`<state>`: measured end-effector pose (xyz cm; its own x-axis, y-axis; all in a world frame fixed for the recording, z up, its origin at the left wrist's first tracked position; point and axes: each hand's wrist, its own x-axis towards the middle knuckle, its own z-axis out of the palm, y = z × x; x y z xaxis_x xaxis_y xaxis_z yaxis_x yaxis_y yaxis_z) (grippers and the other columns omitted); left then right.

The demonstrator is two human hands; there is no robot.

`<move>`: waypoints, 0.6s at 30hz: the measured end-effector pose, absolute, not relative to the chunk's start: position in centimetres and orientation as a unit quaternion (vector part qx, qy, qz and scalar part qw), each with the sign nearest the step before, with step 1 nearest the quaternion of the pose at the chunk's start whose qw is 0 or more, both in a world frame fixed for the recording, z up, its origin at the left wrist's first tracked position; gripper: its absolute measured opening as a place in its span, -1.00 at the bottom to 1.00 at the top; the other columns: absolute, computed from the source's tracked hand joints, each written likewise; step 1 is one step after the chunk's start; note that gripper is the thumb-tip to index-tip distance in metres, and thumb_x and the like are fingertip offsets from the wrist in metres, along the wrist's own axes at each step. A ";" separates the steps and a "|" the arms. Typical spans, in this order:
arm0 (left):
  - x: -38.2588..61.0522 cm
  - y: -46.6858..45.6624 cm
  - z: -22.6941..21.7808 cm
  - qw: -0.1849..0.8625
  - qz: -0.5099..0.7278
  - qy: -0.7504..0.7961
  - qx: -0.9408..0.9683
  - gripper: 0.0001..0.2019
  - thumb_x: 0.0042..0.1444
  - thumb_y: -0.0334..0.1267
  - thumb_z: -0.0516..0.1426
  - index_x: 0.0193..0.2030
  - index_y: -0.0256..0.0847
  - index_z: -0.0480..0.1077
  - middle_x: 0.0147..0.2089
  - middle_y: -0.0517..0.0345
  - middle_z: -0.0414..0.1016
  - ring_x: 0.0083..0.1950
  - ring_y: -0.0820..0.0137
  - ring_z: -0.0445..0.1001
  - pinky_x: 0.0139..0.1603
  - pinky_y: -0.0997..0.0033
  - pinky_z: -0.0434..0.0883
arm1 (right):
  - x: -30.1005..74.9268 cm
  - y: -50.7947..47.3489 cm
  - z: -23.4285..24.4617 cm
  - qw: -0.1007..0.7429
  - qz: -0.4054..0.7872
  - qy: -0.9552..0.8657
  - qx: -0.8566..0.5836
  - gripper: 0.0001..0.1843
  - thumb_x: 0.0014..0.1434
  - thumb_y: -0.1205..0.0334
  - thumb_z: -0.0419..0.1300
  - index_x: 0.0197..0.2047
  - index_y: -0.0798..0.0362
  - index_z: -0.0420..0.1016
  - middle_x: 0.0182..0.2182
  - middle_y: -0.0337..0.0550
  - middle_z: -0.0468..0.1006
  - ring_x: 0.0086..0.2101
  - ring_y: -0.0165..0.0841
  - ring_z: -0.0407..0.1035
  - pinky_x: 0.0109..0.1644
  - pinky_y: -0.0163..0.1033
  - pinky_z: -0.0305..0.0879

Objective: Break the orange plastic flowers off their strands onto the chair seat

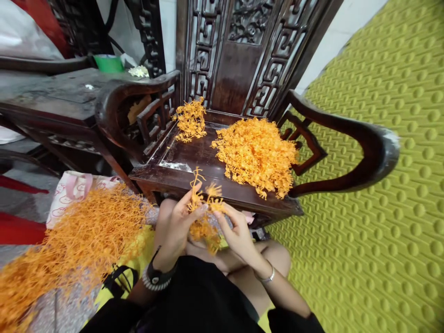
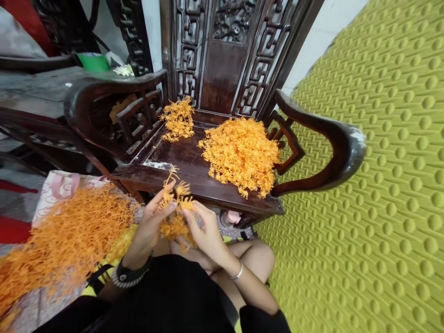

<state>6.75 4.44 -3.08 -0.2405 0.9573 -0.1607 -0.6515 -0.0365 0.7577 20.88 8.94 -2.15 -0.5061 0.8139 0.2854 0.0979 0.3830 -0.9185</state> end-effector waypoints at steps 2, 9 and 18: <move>6.1 4.3 -3.5 0.566 0.689 0.390 0.229 -0.47 -0.05 -0.33 0.31 0.12 -0.07 0.39 -0.28 0.25 0.50 -0.33 0.54 0.43 -0.29 0.61 0.36 | 21.2 9.2 -1.9 0.437 0.566 -0.623 -0.316 -0.77 0.27 0.04 0.07 -0.22 -0.03 0.45 -0.31 -0.16 0.55 -0.35 -0.31 0.44 -0.18 -0.15 0.42; 5.1 4.0 -3.5 0.635 0.647 0.356 0.226 -0.62 0.16 -0.04 0.15 -0.53 -0.29 0.33 -0.66 0.33 0.10 -0.63 0.61 0.05 -0.62 0.63 0.10 | 23.7 10.9 0.0 0.515 0.718 -0.376 -0.278 -0.70 0.22 0.05 0.10 -0.47 0.01 0.28 -0.58 -0.29 0.31 -0.55 -0.45 0.25 -0.45 -0.30 0.30; 5.7 3.3 -4.5 0.634 0.739 0.206 0.097 -0.74 0.21 -0.21 0.14 -0.47 -0.24 0.29 -0.55 0.31 0.23 -0.53 0.57 0.23 -0.39 0.54 0.36 | 25.2 11.2 0.6 0.528 0.782 -0.262 -0.203 -0.89 0.20 0.18 0.10 -0.30 0.03 0.30 -0.59 -0.41 -0.07 -0.65 -0.49 -0.16 -0.58 -0.38 0.09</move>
